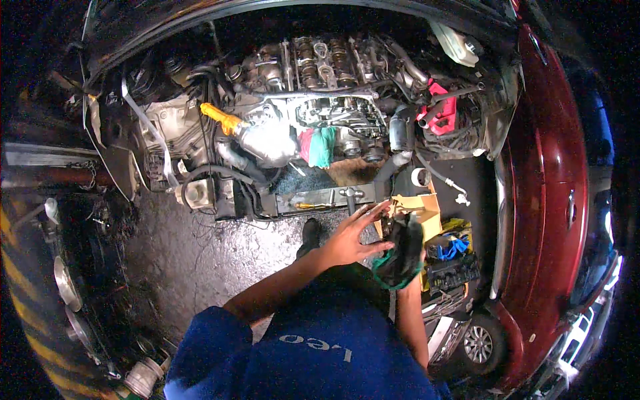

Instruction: The person holds an engine component with a cloth, places a part into a box, and then uses a socket wrench to unscrew bolts from the engine block.

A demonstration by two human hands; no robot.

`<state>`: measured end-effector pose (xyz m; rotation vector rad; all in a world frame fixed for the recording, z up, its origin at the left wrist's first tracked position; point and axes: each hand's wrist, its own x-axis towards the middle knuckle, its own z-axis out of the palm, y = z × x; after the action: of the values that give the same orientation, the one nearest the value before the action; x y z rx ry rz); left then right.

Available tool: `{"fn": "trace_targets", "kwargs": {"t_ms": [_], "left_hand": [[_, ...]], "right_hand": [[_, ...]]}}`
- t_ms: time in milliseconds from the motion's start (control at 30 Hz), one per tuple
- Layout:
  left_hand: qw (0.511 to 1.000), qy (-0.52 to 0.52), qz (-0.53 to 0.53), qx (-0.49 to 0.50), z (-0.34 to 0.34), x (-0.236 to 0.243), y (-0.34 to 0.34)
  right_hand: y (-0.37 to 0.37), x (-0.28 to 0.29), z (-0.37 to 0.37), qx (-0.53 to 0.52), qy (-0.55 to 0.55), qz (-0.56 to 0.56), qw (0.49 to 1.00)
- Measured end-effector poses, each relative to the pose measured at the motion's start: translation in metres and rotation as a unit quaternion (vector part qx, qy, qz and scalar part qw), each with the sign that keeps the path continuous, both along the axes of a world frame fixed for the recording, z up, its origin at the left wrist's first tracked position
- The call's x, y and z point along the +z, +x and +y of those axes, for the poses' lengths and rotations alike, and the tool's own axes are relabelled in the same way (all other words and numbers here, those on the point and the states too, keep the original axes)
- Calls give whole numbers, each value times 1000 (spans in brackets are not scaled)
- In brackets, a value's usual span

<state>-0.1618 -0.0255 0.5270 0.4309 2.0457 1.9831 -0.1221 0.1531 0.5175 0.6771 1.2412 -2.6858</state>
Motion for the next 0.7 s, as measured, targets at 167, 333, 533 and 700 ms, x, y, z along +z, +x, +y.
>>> {"fn": "trace_targets", "kwargs": {"t_ms": [167, 333, 533, 700], "left_hand": [[979, -106, 153, -85, 14, -10, 4], [981, -110, 116, -111, 5, -15, 10], [997, -1, 77, -12, -2, -13, 15], [997, -54, 51, 38, -14, 1, 10]], "right_hand": [[17, -70, 34, 60, 23, -80, 995], [8, -36, 6, 25, 38, -50, 998], [16, -17, 9, 38, 24, -108, 993], [14, -9, 4, 39, 17, -212, 976]]}}
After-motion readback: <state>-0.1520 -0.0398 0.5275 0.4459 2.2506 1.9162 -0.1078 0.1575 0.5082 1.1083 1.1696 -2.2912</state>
